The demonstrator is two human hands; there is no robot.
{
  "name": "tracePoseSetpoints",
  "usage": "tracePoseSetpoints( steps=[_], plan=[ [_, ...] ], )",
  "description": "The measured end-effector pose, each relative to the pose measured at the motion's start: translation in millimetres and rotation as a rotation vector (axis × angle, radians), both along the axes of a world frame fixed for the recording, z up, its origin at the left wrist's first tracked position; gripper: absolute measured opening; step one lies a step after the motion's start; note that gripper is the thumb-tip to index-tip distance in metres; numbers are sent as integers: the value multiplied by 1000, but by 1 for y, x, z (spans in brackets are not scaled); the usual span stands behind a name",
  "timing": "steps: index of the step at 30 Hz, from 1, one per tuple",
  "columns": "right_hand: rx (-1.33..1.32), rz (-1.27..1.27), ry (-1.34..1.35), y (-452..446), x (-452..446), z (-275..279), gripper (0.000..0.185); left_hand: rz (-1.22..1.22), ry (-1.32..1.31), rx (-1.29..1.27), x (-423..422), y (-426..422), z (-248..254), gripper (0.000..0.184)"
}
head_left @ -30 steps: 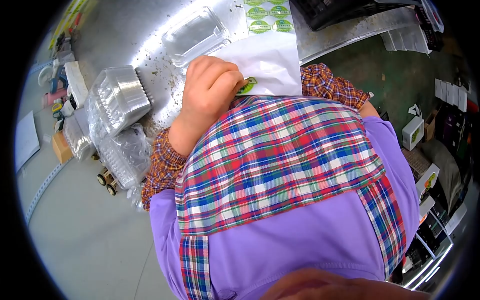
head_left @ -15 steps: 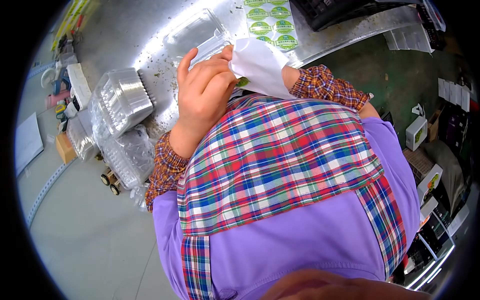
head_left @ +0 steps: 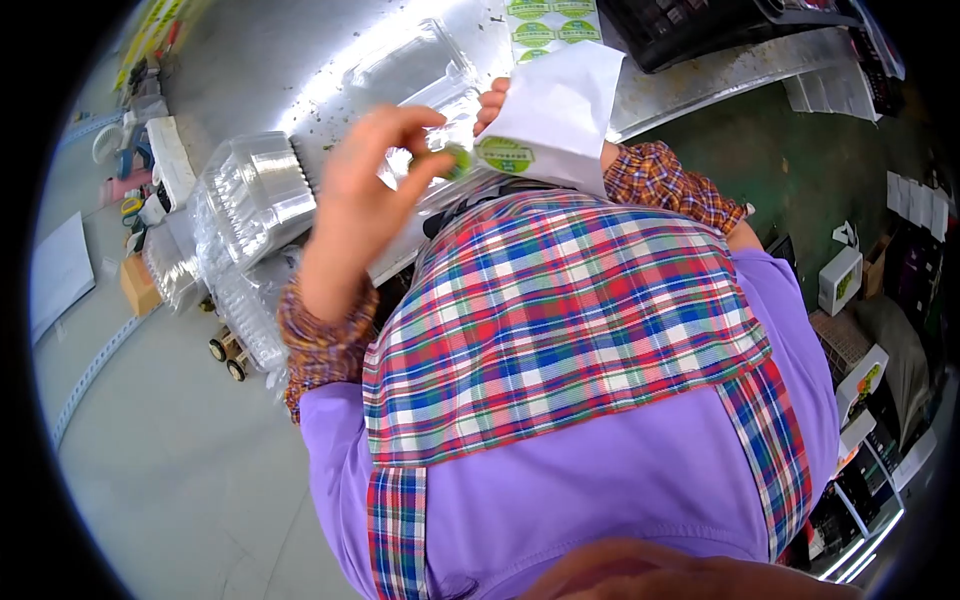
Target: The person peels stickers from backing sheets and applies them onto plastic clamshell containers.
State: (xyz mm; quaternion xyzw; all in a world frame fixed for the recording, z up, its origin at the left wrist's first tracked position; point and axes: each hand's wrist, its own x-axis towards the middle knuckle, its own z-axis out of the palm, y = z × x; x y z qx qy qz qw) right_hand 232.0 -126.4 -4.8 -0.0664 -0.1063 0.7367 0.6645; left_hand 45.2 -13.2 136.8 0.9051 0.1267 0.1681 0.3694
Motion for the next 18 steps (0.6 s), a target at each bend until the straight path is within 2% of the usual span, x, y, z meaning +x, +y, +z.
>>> tracePoseSetpoints(
  steps=[2, 5, 6, 7, 8, 10, 11, 14, 17, 18],
  plan=[
    [-51, -34, -181, -1, 6, -8, 6, 209, 27, -688, 1, 46, -11, 29],
    [-118, -67, -455, 1, 7, -19, 5, 214, 334, -181, 12, 131, -71, 29],
    [-39, -4, -55, 5, 4, -22, 6, 183, 422, -7, 16, 144, -83, 31],
    [12, 100, 334, 8, 1, -24, 8, 163, 459, -62, 21, 154, -100, 33],
    [16, 136, 360, 11, 0, -31, 8, 140, 495, -116, 27, 159, -113, 36],
    [20, 199, 415, 13, 4, -54, 14, 101, 518, -39, 39, 162, -122, 35],
    [64, 195, 284, 15, 6, -68, 17, 78, 530, -2, 44, 163, -125, 35],
    [-38, 207, 357, 9, 6, -62, 24, 2, 528, -37, 56, 167, -134, 36],
    [14, 253, 475, 13, 2, -70, 30, -43, 568, 22, 65, 162, -128, 36],
    [-42, 235, 426, 12, 2, -80, 30, -53, 572, 23, 65, 161, -127, 36]
  ],
)
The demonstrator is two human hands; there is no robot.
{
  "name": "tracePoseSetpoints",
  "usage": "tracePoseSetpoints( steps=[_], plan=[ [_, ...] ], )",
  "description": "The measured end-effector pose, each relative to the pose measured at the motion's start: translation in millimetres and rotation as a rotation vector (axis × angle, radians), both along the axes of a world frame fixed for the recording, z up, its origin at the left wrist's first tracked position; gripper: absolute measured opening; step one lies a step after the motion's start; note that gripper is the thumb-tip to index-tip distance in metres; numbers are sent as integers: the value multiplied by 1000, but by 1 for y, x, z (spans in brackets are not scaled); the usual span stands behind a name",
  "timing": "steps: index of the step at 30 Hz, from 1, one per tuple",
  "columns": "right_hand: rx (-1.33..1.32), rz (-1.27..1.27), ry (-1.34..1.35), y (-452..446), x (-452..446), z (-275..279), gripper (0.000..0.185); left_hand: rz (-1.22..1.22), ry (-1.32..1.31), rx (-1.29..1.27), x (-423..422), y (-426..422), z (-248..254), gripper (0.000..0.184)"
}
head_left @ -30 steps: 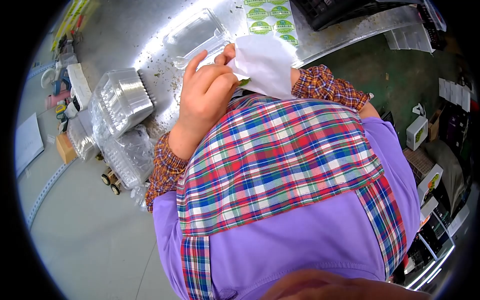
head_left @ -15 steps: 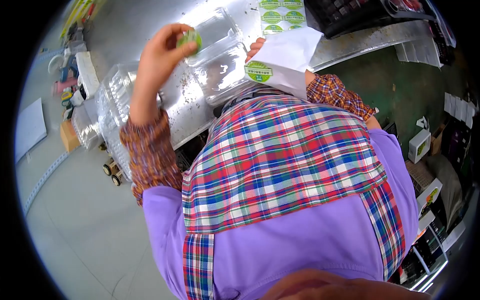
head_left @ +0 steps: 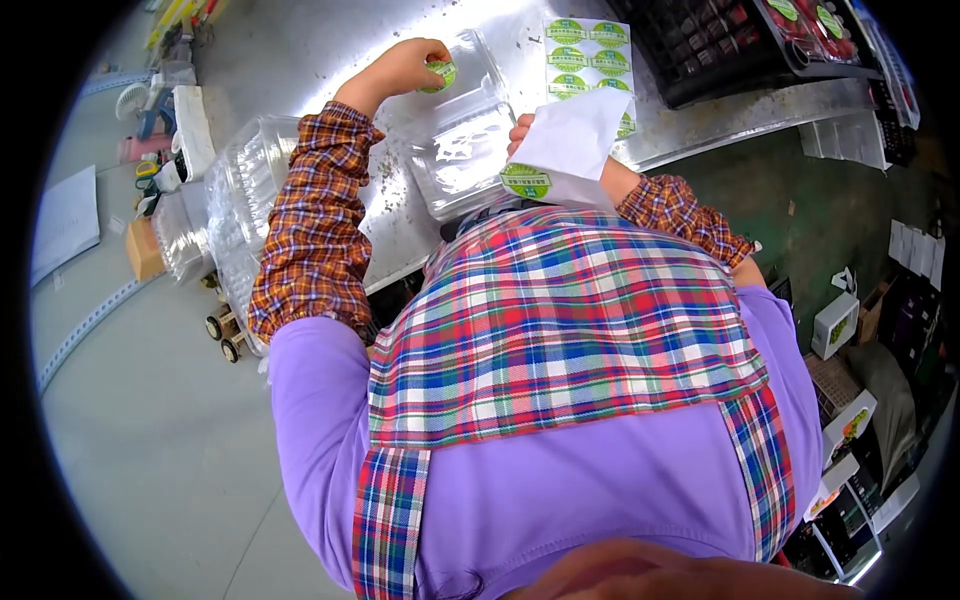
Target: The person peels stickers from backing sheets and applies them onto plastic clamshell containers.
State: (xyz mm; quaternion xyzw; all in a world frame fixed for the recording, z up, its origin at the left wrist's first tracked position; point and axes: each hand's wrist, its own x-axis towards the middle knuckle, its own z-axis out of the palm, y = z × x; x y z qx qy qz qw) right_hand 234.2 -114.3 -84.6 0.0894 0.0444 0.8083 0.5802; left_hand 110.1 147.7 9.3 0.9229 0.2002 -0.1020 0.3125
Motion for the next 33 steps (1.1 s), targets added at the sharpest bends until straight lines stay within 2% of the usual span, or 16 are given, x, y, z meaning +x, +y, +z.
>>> tracePoseSetpoints(
  steps=[2, 5, 9, 16, 22, 28, 30, 33],
  plan=[
    [-96, -12, -117, 1, 5, -17, 29, -18, 2, 3, 1, -1, 0, 37],
    [-34, 10, 47, 1, -5, 9, 29, -33, 22, 32, 2, -4, 8, 37],
    [-218, 13, -71, -4, -6, 33, 30, -26, 22, 53, 2, -8, 12, 37],
    [-227, 34, -111, -1, -5, 34, 31, -41, -5, 85, 3, -8, 5, 34],
    [-265, 36, -121, -3, -3, 38, 31, -38, -58, 124, 0, -12, -2, 43],
    [-103, 23, -49, -2, -5, 36, 31, 47, -42, 355, 5, -27, 4, 50],
    [-79, 15, -70, -1, -6, 32, 30, 114, -23, 521, 4, -21, 13, 51],
    [-249, 11, -150, -2, -3, 33, 31, 302, -20, 660, -6, -4, 7, 55]
  ],
)
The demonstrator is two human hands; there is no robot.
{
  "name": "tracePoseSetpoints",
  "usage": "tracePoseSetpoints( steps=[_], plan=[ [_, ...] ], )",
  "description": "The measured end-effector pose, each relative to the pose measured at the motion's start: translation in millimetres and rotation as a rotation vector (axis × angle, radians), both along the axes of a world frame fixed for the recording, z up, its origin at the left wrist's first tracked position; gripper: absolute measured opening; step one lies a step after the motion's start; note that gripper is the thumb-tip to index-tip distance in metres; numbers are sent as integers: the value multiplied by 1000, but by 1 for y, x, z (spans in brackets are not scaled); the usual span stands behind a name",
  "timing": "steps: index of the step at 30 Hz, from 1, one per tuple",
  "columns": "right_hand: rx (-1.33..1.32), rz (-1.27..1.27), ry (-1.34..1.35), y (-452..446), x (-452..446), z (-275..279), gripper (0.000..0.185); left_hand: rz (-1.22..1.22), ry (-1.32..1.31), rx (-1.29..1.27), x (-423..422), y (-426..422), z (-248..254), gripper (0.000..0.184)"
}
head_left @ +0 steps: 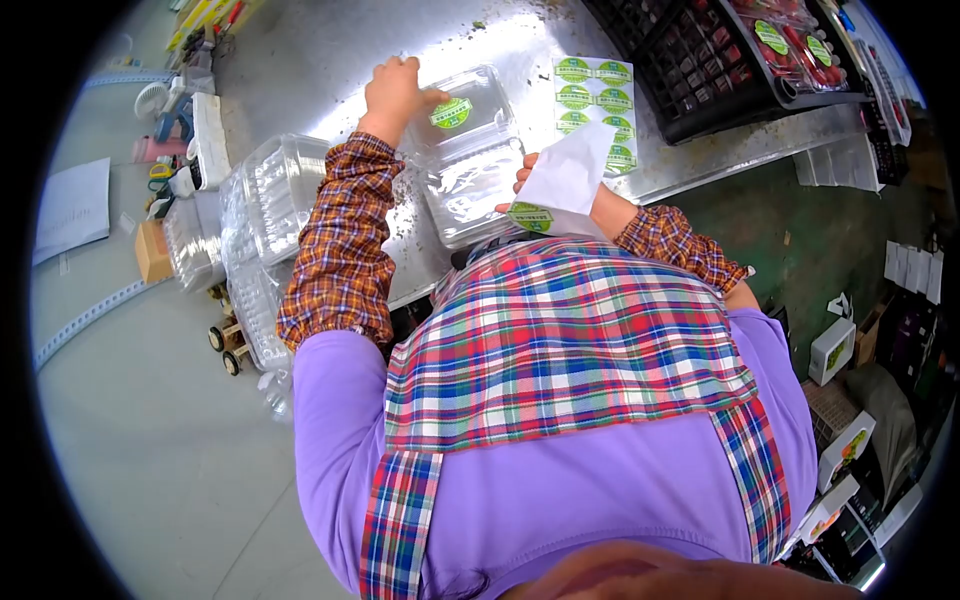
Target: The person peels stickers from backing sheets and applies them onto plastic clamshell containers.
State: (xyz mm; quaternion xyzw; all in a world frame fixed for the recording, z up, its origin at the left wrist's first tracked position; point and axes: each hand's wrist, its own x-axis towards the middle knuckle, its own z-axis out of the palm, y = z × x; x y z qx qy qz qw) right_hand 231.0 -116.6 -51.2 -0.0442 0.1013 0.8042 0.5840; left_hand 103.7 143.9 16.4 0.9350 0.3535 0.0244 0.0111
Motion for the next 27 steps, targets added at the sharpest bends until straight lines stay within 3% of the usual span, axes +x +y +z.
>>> tracePoseSetpoints(
  steps=[2, 5, 7, 9, 11, 13, 14, 19, 21, 25, 27],
  plan=[
    [24, 6, 38, -1, 0, 6, 32, 56, -83, 100, -8, 13, -15, 62],
    [-45, -15, -57, 1, 5, -13, 31, -75, -287, -210, -20, -18, -3, 67],
    [-31, -64, -281, 3, 8, -37, 30, -190, -55, -496, -35, -73, 31, 76],
    [129, -117, -697, 2, 12, -51, 28, -381, 110, -473, -54, -107, 28, 95],
    [359, -154, -1287, 0, 19, -54, 26, -371, 105, -338, -57, -129, 26, 106],
    [403, -174, -1378, -3, 25, -59, 24, -375, 82, -295, -55, -139, 22, 113],
    [297, -180, -1135, -5, 26, -63, 23, -387, 59, -320, -52, -139, 19, 115],
    [268, -233, -1566, -46, 41, -11, 22, -412, 71, -253, -27, -160, 15, 117],
    [216, -253, -1457, -56, 42, 7, 21, -422, 92, -273, -24, -158, 16, 116],
    [35, -356, -523, -61, 36, 34, 19, -425, 40, -336, -22, -152, 17, 110],
    [18, -418, -231, -60, 35, 45, 19, -426, -18, -394, -24, -148, 17, 109]
  ],
)
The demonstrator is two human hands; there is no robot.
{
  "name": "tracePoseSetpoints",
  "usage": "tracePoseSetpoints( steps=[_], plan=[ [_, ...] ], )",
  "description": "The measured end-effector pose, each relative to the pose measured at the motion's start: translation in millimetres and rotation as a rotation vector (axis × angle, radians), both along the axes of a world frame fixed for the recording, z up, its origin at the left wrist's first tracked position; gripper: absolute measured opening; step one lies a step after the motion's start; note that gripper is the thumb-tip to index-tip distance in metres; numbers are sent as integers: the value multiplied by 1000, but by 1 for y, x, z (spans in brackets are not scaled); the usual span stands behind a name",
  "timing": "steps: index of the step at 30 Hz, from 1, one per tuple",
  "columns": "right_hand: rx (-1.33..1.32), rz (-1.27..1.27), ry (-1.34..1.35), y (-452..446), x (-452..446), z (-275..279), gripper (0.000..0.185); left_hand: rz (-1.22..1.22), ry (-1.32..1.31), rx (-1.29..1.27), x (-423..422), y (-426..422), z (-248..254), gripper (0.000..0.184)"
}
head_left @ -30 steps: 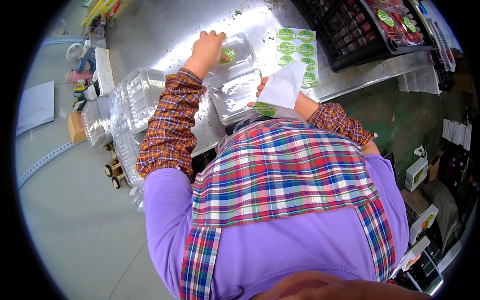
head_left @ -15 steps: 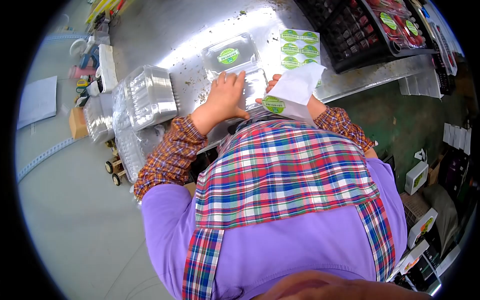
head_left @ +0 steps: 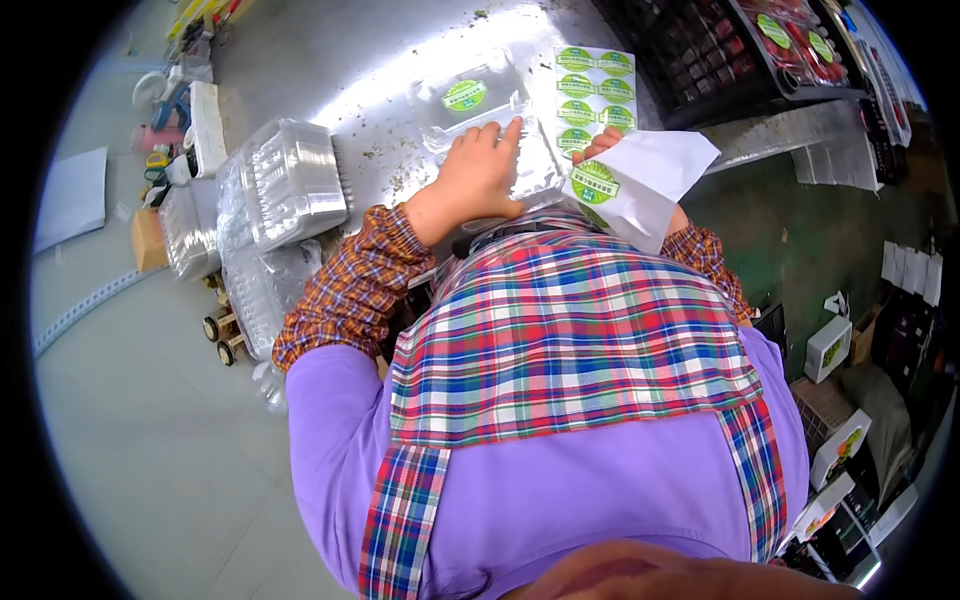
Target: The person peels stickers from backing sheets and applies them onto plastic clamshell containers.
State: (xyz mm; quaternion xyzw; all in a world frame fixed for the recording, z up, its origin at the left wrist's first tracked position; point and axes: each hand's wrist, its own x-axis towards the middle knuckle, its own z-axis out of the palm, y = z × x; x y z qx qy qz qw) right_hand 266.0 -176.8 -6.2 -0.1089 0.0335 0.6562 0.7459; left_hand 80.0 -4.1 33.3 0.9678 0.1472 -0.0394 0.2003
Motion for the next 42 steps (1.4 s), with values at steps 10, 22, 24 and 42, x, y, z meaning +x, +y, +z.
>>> tracePoseSetpoints(
  steps=[10, 22, 24, 42],
  plan=[
    [439, 113, 102, 20, 27, -19, 36, 123, 51, -398, -12, 56, 42, 98],
    [376, 93, 200, 27, 8, -19, 53, 177, -209, 263, 3, 202, 57, 100],
    [341, 81, 226, 29, 7, -15, 51, 219, -61, 304, -2, 226, 31, 102],
    [320, -156, 114, 45, -6, 2, 57, -107, -689, -183, 49, -56, 53, 47]
  ],
)
